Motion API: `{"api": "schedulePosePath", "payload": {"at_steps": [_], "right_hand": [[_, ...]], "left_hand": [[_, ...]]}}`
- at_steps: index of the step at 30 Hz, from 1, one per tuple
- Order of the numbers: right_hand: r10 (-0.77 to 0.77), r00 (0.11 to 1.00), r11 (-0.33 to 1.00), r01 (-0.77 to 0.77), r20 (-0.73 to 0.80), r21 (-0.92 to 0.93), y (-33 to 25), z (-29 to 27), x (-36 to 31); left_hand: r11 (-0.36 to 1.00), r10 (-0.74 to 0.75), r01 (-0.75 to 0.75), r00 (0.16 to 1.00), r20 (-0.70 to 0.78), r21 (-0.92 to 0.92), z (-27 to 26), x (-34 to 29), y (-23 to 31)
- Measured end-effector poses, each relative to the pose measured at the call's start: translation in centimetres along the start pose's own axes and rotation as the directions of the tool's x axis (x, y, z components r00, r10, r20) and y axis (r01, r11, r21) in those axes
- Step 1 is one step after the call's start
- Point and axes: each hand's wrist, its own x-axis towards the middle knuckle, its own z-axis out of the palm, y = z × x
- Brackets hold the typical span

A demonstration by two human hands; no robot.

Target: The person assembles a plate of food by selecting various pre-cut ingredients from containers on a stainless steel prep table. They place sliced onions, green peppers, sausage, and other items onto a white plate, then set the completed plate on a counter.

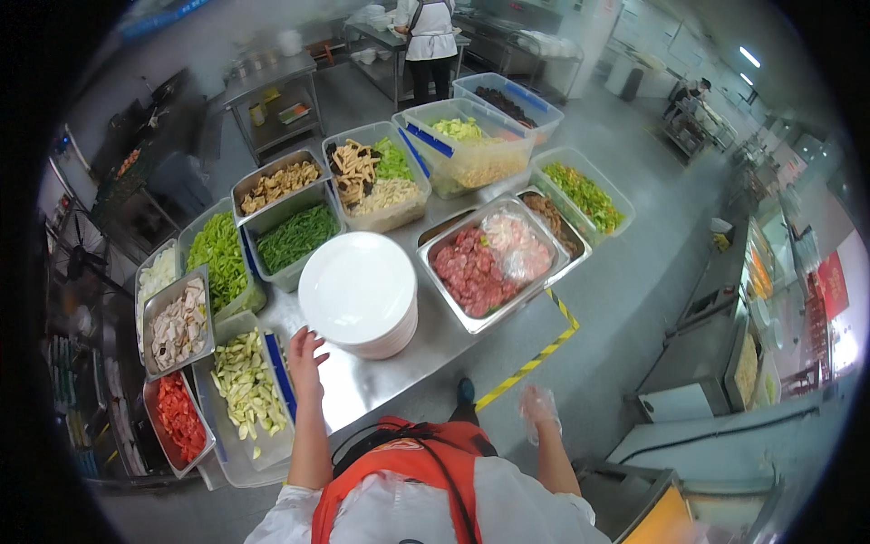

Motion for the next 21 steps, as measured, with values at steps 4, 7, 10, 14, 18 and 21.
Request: {"api": "schedulePosePath", "payload": {"at_steps": [4,7,10,14,18,21], "right_hand": [[-0.075,0.997,0.981,0.073,0.005,0.182,-17.3,-7.3,10.7],[-0.25,0.968,0.896,0.224,0.019,0.383,-24.1,-10.1,17.3],[-0.413,0.91,0.866,0.38,0.035,0.324,-28.2,-10.3,22.9],[-0.507,0.849,0.811,0.411,0.15,0.415,-28.0,-6.1,27.2],[-0.402,0.855,0.817,0.174,0.328,0.549,-28.8,-6.3,24.5],[-0.387,0.888,0.782,0.172,0.249,0.6,-26.9,-9.0,23.9]], "left_hand": [[0.997,0.037,-0.019,0.966,-0.257,0.075,0.3,0.4,-0.6],[0.98,0.093,-0.028,0.938,-0.334,0.196,2.6,0.5,-0.3],[0.944,0.225,-0.123,0.917,-0.329,0.305,3.5,1.2,-0.2],[0.821,0.342,-0.085,0.864,-0.369,0.564,2.5,2.7,-1.3],[0.891,0.293,-0.08,0.854,-0.43,0.448,0.8,3.1,-3.0],[0.962,-0.055,-0.052,0.925,-0.377,-0.268,1.4,2.9,-2.8]]}}
